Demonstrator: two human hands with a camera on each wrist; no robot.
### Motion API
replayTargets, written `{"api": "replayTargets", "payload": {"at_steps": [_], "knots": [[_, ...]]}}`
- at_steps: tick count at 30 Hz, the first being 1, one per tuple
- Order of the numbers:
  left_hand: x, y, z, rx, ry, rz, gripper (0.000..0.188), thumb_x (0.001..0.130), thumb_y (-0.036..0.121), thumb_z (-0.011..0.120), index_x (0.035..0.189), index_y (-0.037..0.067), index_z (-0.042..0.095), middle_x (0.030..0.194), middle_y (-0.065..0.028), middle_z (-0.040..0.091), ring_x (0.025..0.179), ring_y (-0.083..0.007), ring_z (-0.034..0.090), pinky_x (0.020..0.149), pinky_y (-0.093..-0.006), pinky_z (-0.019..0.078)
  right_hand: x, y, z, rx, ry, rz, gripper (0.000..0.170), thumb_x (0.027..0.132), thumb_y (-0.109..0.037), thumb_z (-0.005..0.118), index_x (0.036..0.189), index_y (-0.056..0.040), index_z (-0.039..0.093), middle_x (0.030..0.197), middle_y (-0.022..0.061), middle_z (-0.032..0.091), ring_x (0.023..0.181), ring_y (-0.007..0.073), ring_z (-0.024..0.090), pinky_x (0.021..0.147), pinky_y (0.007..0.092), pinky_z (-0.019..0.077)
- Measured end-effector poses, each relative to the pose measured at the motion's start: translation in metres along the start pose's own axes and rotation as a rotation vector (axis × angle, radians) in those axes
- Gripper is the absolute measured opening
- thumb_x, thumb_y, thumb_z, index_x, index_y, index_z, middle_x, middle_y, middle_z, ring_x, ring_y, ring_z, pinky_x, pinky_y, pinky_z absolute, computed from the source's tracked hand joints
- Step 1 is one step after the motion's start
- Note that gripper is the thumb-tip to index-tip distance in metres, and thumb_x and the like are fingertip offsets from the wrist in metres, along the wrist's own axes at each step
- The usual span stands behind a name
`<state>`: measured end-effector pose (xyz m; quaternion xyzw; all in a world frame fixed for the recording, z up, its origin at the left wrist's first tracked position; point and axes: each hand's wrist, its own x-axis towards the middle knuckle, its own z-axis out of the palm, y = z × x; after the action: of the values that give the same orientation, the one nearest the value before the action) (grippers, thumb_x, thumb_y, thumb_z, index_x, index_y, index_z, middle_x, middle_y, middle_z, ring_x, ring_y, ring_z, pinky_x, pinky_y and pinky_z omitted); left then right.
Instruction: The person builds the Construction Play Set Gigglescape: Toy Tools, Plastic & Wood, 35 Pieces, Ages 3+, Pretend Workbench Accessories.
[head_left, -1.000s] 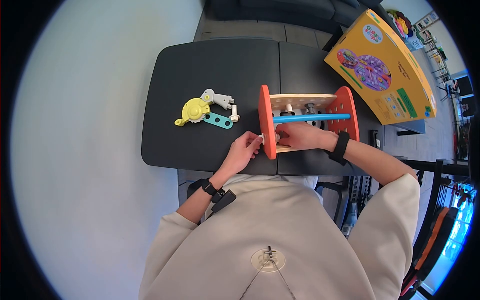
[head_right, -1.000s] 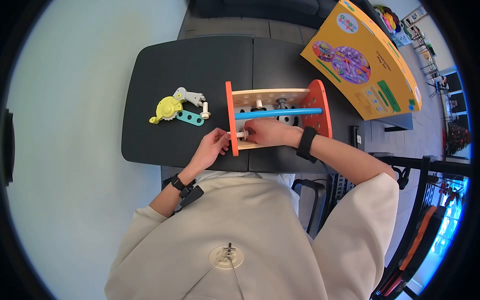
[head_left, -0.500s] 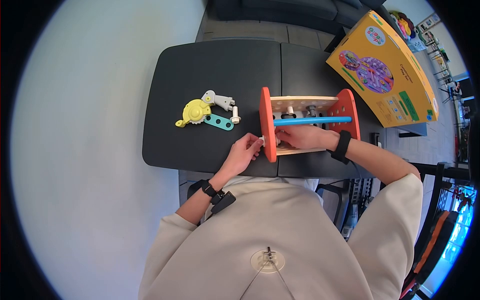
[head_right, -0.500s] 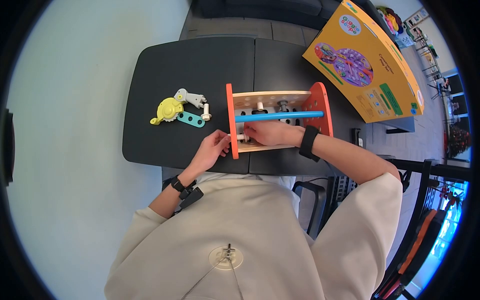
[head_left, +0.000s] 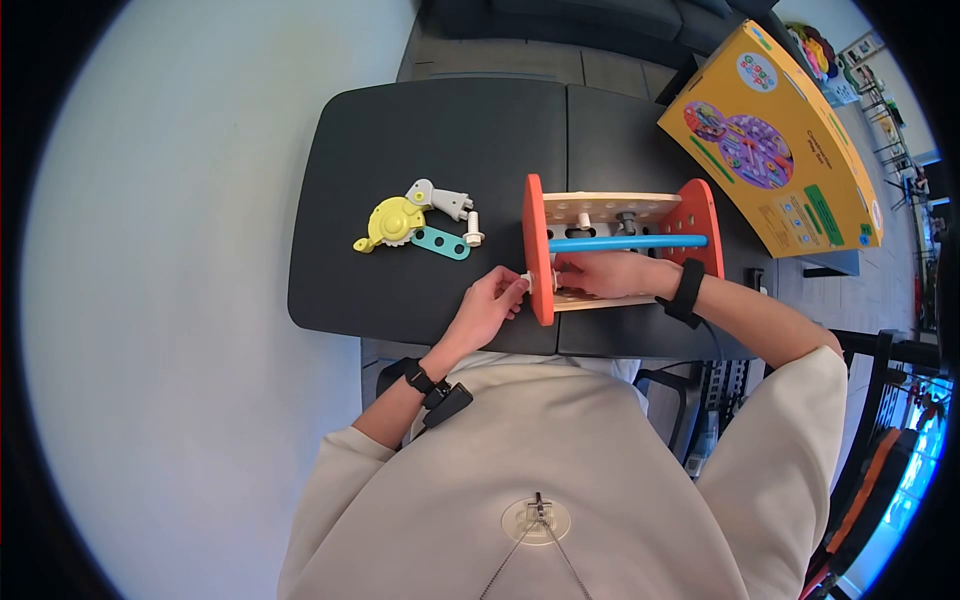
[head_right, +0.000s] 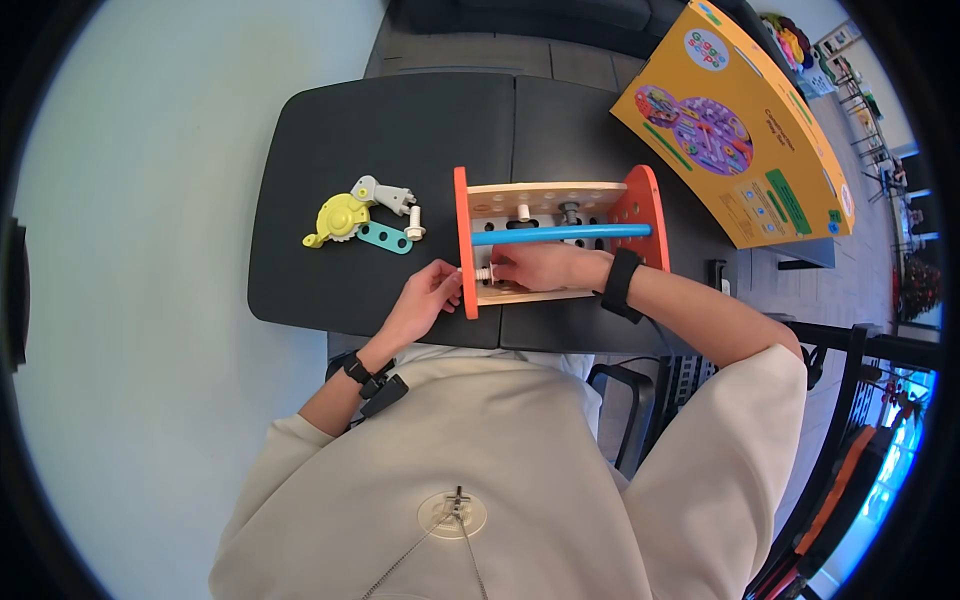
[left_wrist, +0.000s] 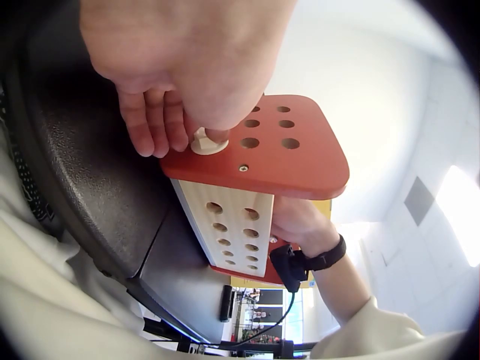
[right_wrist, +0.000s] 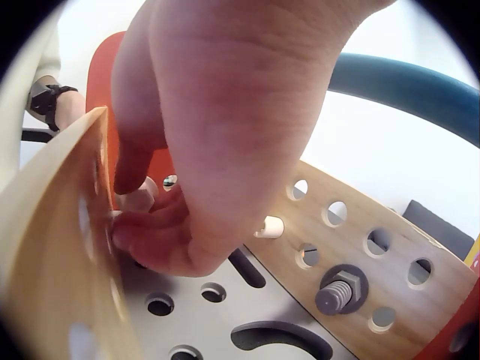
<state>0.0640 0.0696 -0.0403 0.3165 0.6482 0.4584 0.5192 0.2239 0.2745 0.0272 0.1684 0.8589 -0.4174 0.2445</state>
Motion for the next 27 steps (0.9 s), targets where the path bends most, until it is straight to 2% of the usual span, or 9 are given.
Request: {"api": "replayTargets", "payload": {"at_steps": [4,7,10,14,17,19,23,25,27], "knots": [[-0.001,0.003,0.0,-0.002,-0.001,-0.011,0.027,0.112,0.026,0.061,0.113,-0.001,0.065,0.091,-0.0047,0.071,0.077,-0.0101,0.065,0.071,-0.0289,0.0556,-0.004,-0.014,-0.006,0.001,-0.002,0.085,0.034,0.111,-0.026,0.055,0.135,-0.0046,0.067,0.1,0.0129,0.073,0.089,0.0251,0.07,0.083,0.0399,0.0545],[0.0,0.001,0.0,-0.002,0.001,-0.012,0.027,0.112,0.026,0.061,0.113,-0.001,0.065,0.091,-0.0047,0.071,0.077,-0.0101,0.065,0.071,-0.0287,0.0556,-0.002,-0.009,-0.004,-0.081,-0.006,0.051,0.034,0.11,-0.024,0.057,0.135,-0.0041,0.066,0.105,0.0135,0.074,0.093,0.0264,0.071,0.087,0.0413,0.0543],[0.0,0.001,0.0,-0.002,0.004,-0.01,0.027,0.111,0.026,0.061,0.113,-0.001,0.065,0.091,-0.0046,0.071,0.077,-0.0101,0.065,0.071,-0.0286,0.0556,0.001,-0.004,-0.003,-0.046,-0.066,0.005,0.033,0.109,-0.023,0.058,0.135,-0.0037,0.066,0.107,0.0144,0.074,0.098,0.0268,0.071,0.09,0.041,0.0542],[0.0,0.0,0.0,-0.009,0.006,-0.006,0.027,0.111,0.026,0.062,0.113,-0.001,0.065,0.09,-0.0044,0.071,0.077,-0.0101,0.065,0.071,-0.0287,0.0557,0.004,-0.001,-0.001,-0.049,-0.053,0.01,0.033,0.109,-0.021,0.059,0.136,-0.0037,0.066,0.108,0.0145,0.074,0.1,0.0262,0.07,0.092,0.0399,0.054],[-0.001,0.001,0.0,-0.007,0.004,-0.003,0.027,0.111,0.026,0.061,0.113,-0.001,0.065,0.089,-0.0043,0.071,0.077,-0.0101,0.065,0.071,-0.0286,0.0558,0.003,-0.001,-0.002,-0.029,-0.049,-0.015,0.032,0.11,-0.021,0.058,0.135,-0.0045,0.066,0.106,0.0129,0.073,0.094,0.0233,0.069,0.088,0.0379,0.0547],[-0.001,0.002,0.001,-0.004,0.004,-0.003,0.027,0.111,0.026,0.061,0.113,-0.001,0.065,0.089,-0.0043,0.071,0.077,-0.0101,0.065,0.071,-0.0287,0.0559,-0.001,-0.01,-0.008,0.029,0.005,0.077,0.031,0.111,-0.021,0.057,0.135,-0.0044,0.066,0.1,0.0103,0.071,0.087,0.0201,0.067,0.083,0.0354,0.0542],[0.0,0.0,0.0,-0.007,0.0,-0.009,0.028,0.111,0.026,0.061,0.112,-0.001,0.065,0.089,-0.0044,0.071,0.077,-0.0101,0.065,0.072,-0.0288,0.056,0.0,-0.012,-0.009,0.026,-0.038,0.098,0.029,0.11,-0.021,0.059,0.131,-0.0032,0.067,0.096,0.0075,0.069,0.082,0.0175,0.064,0.079,0.034,0.0533],[0.0,0.002,0.0,-0.004,0.002,-0.007,0.027,0.111,0.026,0.061,0.112,-0.001,0.065,0.09,-0.0044,0.071,0.077,-0.0101,0.065,0.072,-0.0288,0.056,0.001,-0.012,-0.006,-0.016,-0.071,-0.018,0.026,0.109,-0.02,0.062,0.126,-0.0014,0.067,0.094,0.0067,0.068,0.082,0.0172,0.063,0.08,0.0338,0.0529],[0.0,0.001,0.0,-0.001,0.002,-0.005,0.027,0.111,0.026,0.062,0.112,-0.001,0.065,0.09,-0.0045,0.071,0.077,-0.0101,0.065,0.072,-0.0288,0.056,0.007,-0.003,0.001,-0.016,-0.053,-0.027,0.026,0.108,-0.02,0.063,0.125,-0.0009,0.067,0.094,0.0066,0.068,0.084,0.0171,0.063,0.081,0.0339,0.0529]]}}
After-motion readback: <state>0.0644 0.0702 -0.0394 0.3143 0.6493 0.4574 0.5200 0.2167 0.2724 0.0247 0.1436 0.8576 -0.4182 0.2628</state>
